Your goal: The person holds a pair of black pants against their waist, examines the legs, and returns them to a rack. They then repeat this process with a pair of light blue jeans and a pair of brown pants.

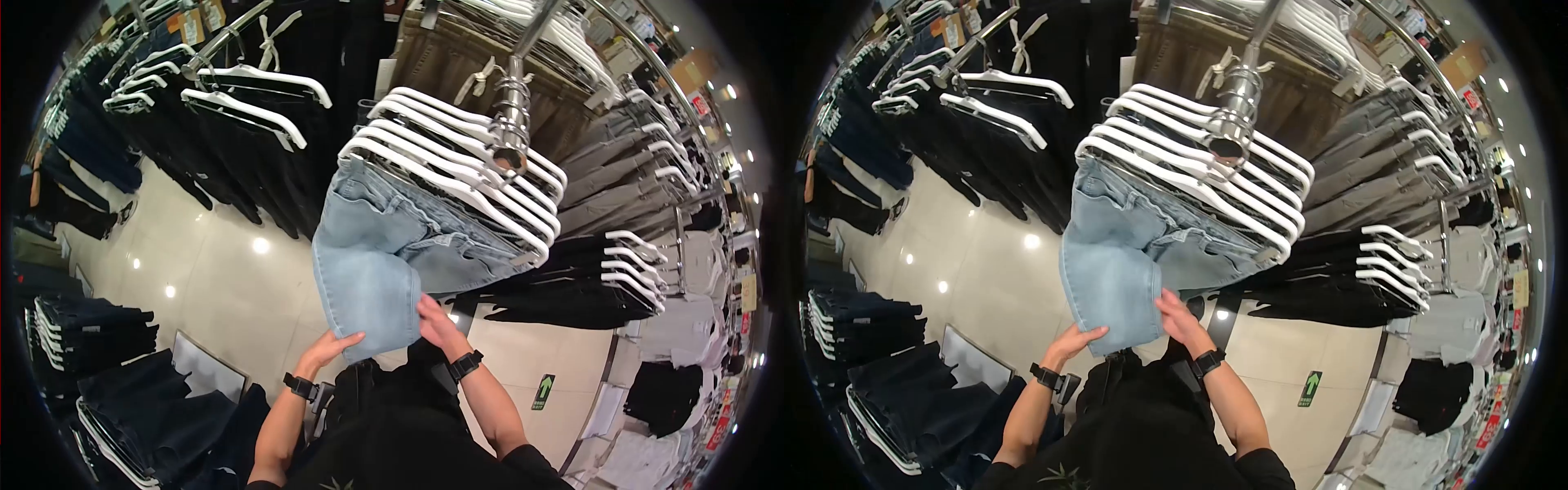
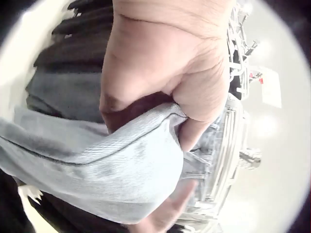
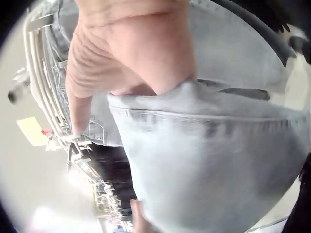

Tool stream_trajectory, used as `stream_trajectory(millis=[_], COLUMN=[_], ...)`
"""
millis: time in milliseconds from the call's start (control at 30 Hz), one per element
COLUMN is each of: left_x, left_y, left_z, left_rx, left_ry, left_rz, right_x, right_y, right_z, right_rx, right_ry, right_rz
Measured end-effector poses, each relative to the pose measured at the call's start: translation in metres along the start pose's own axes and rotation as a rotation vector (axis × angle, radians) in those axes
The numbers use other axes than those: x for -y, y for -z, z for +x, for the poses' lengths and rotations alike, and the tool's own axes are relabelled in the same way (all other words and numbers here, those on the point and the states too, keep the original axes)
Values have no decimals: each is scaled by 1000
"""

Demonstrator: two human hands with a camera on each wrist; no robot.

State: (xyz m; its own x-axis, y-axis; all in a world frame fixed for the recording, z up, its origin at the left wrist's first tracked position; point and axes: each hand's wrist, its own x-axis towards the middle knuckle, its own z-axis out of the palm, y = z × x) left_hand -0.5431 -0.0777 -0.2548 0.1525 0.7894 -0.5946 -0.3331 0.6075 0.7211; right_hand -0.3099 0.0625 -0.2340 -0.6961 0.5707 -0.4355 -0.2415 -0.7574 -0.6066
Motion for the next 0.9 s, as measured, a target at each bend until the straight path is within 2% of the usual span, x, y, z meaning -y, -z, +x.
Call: stream_trajectory(millis=[100, 200, 300, 367, 400, 433, 533, 567, 700, 767, 833, 900], left_x=[-27, -53, -66, -75, -79, -83, -92, -94, -101, -100, -95, -81], left_y=[-34, -60, -79, -91, -98, -104, -119, -122, -119, -111, -112, -114], left_z=[-12, -17, -17, -18, -18, -18, -17, -17, -21, -22, -22, -27], left_rx=[29, 46, 77, 144, 153, 160, 169, 165, 151, 106, -20, -110], left_ry=[-16, -63, -53, -7, -5, -5, -37, -56, -152, -191, -191, -185], left_rz=[-318, -555, -718, -833, -857, -880, -936, -958, -945, -900, -832, -724], right_x=[0, -16, -42, -46, -45, -41, -50, -53, -33, -3, 25, 51], right_y=[6, 25, 39, 41, 34, 13, 8, 4, 19, 17, 11, 10], right_z=[-26, -70, -107, -130, -142, -150, -152, -152, -161, -173, -187, -188], right_rx=[82, 133, 262, 237, 220, 122, 20, -65, -51, -60, -76, 1], right_ry=[-149, -243, -37, -59, -73, -59, -169, -105, -68, -57, -3, 86], right_rz=[-471, -218, 114, -189, -339, -427, -531, -559, -541, -443, -296, -182])
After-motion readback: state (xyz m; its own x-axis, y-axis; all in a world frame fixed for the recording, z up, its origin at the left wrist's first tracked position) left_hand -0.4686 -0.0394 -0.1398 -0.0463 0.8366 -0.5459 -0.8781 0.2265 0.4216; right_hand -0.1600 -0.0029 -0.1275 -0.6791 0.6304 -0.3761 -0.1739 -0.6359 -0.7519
